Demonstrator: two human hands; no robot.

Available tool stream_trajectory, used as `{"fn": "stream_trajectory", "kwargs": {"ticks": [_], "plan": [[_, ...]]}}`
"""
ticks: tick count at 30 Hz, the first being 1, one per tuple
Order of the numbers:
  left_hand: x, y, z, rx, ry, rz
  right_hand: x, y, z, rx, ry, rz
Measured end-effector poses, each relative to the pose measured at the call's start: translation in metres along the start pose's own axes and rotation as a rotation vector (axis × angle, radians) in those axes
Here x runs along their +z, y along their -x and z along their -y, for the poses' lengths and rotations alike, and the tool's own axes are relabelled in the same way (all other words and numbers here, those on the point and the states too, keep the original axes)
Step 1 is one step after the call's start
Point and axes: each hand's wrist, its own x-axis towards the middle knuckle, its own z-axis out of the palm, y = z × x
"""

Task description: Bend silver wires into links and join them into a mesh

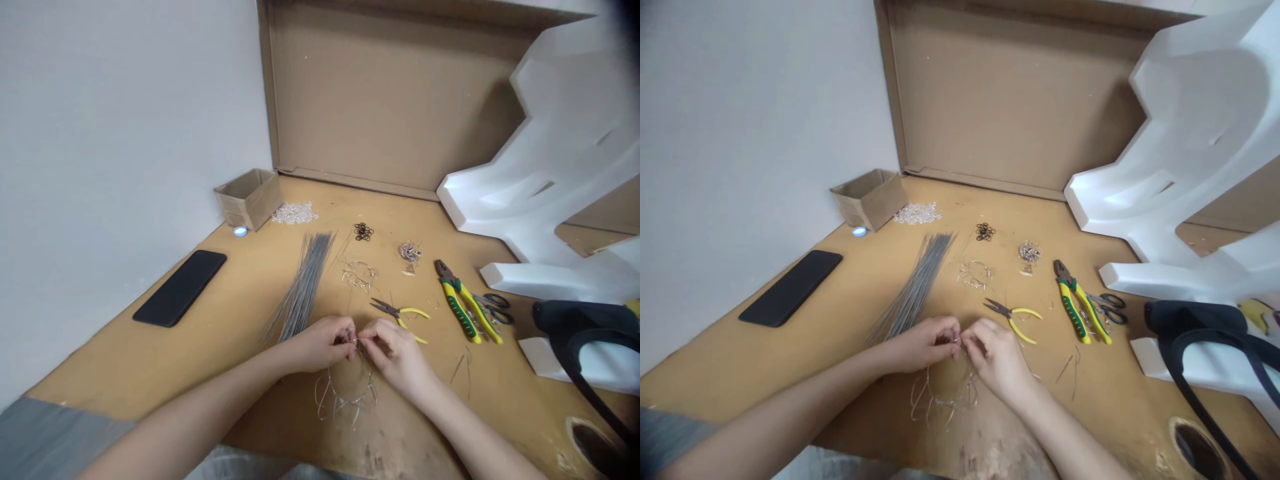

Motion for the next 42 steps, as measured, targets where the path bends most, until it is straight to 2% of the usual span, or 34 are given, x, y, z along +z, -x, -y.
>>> {"fn": "stream_trajectory", "kwargs": {"ticks": [4, 11, 22, 32, 42], "plan": [[0.000, -0.001, 0.003, -0.008, -0.117, -0.056, -0.001, 0.000, 0.002, 0.042, -0.028, -0.001], [0.001, -0.003, 0.003, 0.047, -0.224, -0.082, -0.001, 0.001, 0.001, 0.046, -0.021, 0.013], [0.000, -0.002, -0.001, 0.067, -0.282, -0.092, 0.001, 0.001, 0.000, 0.071, -0.066, -0.016], [-0.001, -0.001, -0.003, 0.039, -0.242, -0.079, 0.008, 0.001, -0.004, 0.106, -0.122, -0.080], [0.000, -0.001, -0.002, 0.107, -0.246, -0.073, 0.009, 0.002, -0.003, 0.107, -0.133, -0.101]]}}
